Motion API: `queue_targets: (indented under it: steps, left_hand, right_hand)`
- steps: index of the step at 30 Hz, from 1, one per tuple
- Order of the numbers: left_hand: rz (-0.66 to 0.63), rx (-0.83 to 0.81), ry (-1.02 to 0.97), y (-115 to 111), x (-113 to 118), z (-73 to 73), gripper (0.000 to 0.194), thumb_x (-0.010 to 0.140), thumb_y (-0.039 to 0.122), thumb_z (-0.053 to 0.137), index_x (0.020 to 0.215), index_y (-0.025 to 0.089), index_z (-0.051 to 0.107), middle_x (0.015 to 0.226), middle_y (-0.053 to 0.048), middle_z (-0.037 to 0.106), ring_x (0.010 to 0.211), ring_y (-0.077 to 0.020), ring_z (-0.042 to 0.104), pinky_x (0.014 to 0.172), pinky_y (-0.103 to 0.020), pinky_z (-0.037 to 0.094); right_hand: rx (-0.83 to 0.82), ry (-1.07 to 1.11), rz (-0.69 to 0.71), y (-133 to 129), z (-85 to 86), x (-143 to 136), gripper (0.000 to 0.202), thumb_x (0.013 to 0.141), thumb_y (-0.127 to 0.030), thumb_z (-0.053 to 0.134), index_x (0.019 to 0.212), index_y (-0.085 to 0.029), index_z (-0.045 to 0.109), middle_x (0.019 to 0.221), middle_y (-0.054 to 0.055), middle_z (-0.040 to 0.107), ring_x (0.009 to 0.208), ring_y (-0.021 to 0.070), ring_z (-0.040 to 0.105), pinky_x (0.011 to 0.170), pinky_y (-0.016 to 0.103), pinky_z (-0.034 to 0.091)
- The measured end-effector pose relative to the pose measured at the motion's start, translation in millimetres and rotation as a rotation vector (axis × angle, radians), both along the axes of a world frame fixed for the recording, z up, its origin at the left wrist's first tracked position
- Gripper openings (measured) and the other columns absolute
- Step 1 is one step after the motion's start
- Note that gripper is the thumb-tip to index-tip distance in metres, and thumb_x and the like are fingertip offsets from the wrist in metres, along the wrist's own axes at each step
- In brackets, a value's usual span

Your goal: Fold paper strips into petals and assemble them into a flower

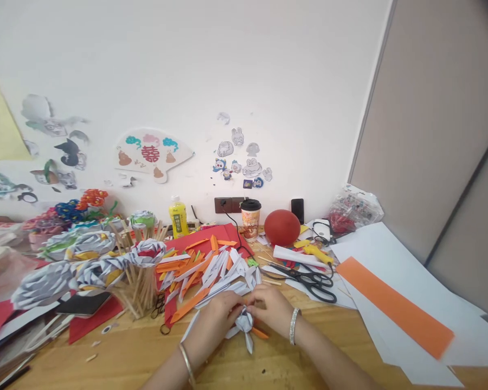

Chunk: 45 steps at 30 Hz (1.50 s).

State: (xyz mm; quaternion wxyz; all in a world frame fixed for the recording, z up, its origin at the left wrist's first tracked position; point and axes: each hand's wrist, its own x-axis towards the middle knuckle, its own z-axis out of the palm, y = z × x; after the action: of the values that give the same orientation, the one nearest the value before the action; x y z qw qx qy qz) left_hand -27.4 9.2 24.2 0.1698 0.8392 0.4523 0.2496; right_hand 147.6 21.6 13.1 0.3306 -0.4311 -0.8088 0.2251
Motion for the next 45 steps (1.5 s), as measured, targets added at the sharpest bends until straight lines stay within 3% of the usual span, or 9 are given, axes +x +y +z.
queue_targets:
  steps: [11, 17, 25, 30, 36, 40, 45]
  left_hand:
    - [0.030, -0.013, 0.015, -3, 0, 2.0, 0.019, 0.083, 0.019, 0.044, 0.080, 0.018, 0.062, 0.080, -0.004, 0.065, 0.076, -0.0178, 0.058, 0.069, -0.026, 0.042]
    - [0.028, -0.031, 0.000, -4, 1, 1.1, 0.018, 0.083, 0.018, 0.044, 0.081, 0.019, 0.061, 0.084, -0.003, 0.065, 0.078, -0.0171, 0.058, 0.071, -0.026, 0.042]
    - [-0.004, 0.034, -0.002, -5, 0, 3.5, 0.017, 0.085, 0.017, 0.044, 0.078, 0.020, 0.060, 0.082, -0.002, 0.063, 0.078, -0.0168, 0.057, 0.070, -0.025, 0.042]
    - [-0.059, 0.115, 0.018, -8, 0, 5.4, 0.019, 0.087, 0.017, 0.043, 0.078, 0.019, 0.059, 0.084, -0.003, 0.060, 0.078, -0.0164, 0.056, 0.069, -0.025, 0.043]
    - [-0.055, 0.275, 0.025, -6, 0, -0.8, 0.015, 0.086, 0.017, 0.046, 0.081, 0.020, 0.061, 0.090, -0.005, 0.056, 0.082, -0.0170, 0.054, 0.070, -0.026, 0.044]
    - [-0.085, 0.287, 0.053, -7, 1, 0.8, 0.018, 0.088, 0.017, 0.044, 0.089, 0.020, 0.062, 0.088, -0.005, 0.056, 0.081, -0.0165, 0.054, 0.070, -0.025, 0.045]
    - [-0.086, 0.240, 0.185, -10, 3, 5.1, 0.021, 0.088, 0.013, 0.041, 0.079, 0.017, 0.060, 0.085, -0.006, 0.058, 0.079, -0.0174, 0.055, 0.067, -0.025, 0.045]
  right_hand:
    - [0.056, -0.039, 0.041, 1, 0.2, 2, 0.011, 0.080, -0.016, 0.058, 0.079, -0.020, 0.068, 0.079, 0.001, 0.065, 0.084, 0.0160, 0.055, 0.076, 0.025, 0.041]
    - [0.039, -0.453, -0.340, 22, 4.4, 29, 0.016, 0.080, -0.011, 0.054, 0.089, -0.014, 0.067, 0.099, 0.012, 0.062, 0.101, 0.0246, 0.050, 0.085, 0.033, 0.038]
    - [-0.072, -0.456, -0.402, 29, -1.0, 32, 0.022, 0.079, -0.006, 0.048, 0.092, -0.013, 0.064, 0.097, 0.013, 0.062, 0.096, 0.0225, 0.055, 0.080, 0.030, 0.039]
    - [-0.053, -0.355, -0.329, 14, 8.7, 25, 0.023, 0.080, -0.005, 0.046, 0.087, -0.017, 0.065, 0.094, 0.007, 0.064, 0.094, 0.0186, 0.056, 0.081, 0.026, 0.039]
    - [-0.143, -0.084, -0.042, -7, 15.5, 2, 0.019, 0.076, -0.008, 0.050, 0.083, -0.015, 0.066, 0.087, 0.005, 0.064, 0.084, 0.0166, 0.058, 0.075, 0.024, 0.043]
    - [-0.181, 0.042, -0.010, -9, 10.2, -2, 0.020, 0.076, -0.012, 0.050, 0.082, -0.015, 0.068, 0.083, 0.004, 0.066, 0.080, 0.0170, 0.058, 0.074, 0.026, 0.043]
    - [-0.361, 0.221, 0.013, -3, -1.6, -2, 0.022, 0.071, -0.012, 0.054, 0.087, -0.013, 0.069, 0.081, 0.004, 0.068, 0.073, 0.0162, 0.060, 0.066, 0.025, 0.046]
